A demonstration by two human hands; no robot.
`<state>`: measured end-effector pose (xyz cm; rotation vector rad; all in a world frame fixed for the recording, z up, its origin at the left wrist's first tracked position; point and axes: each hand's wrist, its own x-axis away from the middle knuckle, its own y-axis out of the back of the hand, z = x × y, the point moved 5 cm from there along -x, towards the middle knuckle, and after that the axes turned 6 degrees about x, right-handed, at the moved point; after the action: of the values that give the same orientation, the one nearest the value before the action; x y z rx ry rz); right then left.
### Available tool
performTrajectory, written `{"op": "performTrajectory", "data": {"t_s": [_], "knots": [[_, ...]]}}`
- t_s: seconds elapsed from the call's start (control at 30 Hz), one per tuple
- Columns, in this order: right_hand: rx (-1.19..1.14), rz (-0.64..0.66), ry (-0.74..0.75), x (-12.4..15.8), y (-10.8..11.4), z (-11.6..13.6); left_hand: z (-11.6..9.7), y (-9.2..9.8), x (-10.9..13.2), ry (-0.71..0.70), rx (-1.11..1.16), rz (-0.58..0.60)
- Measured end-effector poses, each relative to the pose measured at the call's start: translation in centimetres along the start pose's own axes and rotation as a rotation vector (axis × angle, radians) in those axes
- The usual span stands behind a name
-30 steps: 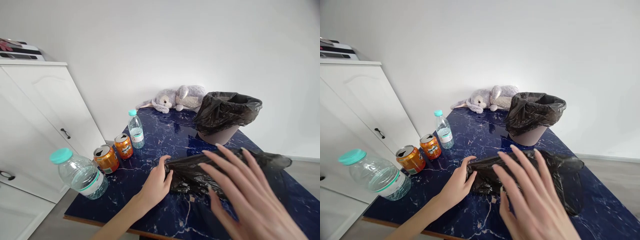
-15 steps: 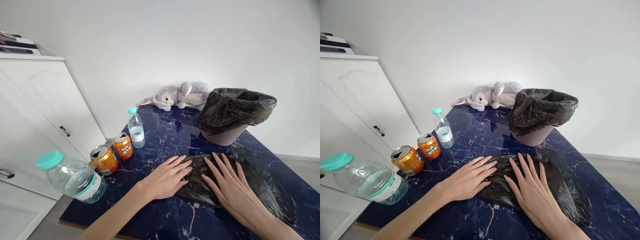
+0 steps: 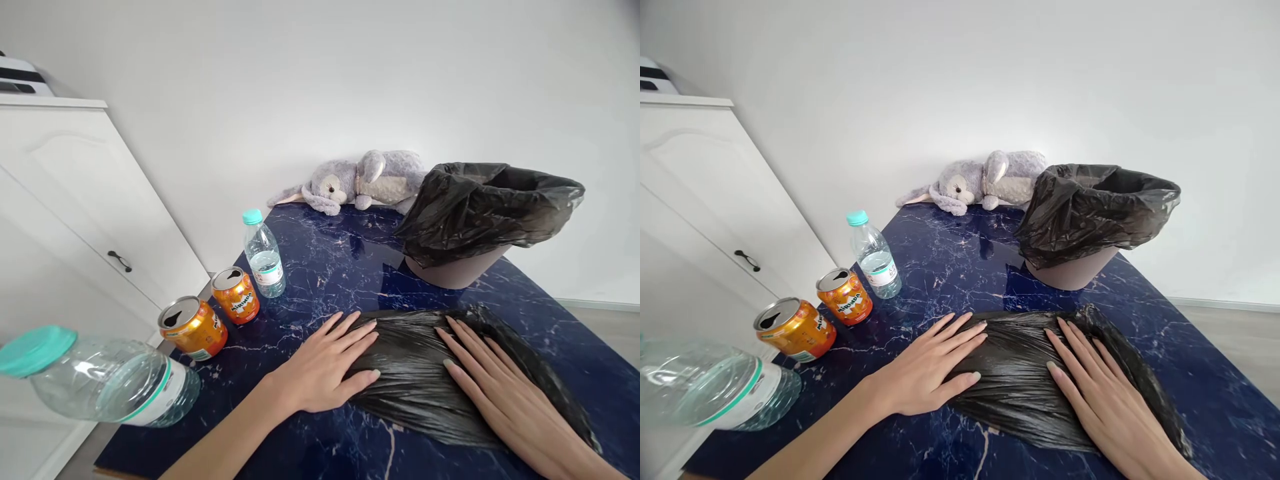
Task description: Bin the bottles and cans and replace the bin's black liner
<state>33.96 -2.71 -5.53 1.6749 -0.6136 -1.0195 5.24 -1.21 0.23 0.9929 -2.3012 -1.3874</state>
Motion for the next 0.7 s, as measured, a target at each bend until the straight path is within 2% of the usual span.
{"op": "performTrajectory", "data": {"t_s": [0.2,0.3,0.4,0.5,0.57,0.63,0.7], "knots": [[-0.057,0.019,0.009,0.0,-0.4,-0.9,-0.1,-0.2,0.2,-0.026,-0.025,-0.043],[-0.070,-0.026,-0.062,-0.3,0.1,0.1,-0.2,-0.4,0.3,-0.029,-0.064,-0.045],[-0.032,-0.155,-0.093,-0.9,2.4,3.7,-0.6,-0.8,0.5,0.002,-0.104,-0.064],[0.017,-0.229,0.134,-1.5,5.1,9.6,-1.5,-1.5,1.3,0.066,-0.136,-0.111],[0.041,-0.294,0.237,-1.5,6.6,12.4,-2.4,-1.8,2.4,0.118,-0.154,-0.149],[0.055,-0.324,0.298,-1.4,7.0,14.0,-3.4,-1.9,3.8,0.172,-0.154,-0.173],[0.086,-0.333,0.360,-1.1,6.5,15.0,-4.3,-2.0,5.6,0.214,-0.129,-0.182]]}}
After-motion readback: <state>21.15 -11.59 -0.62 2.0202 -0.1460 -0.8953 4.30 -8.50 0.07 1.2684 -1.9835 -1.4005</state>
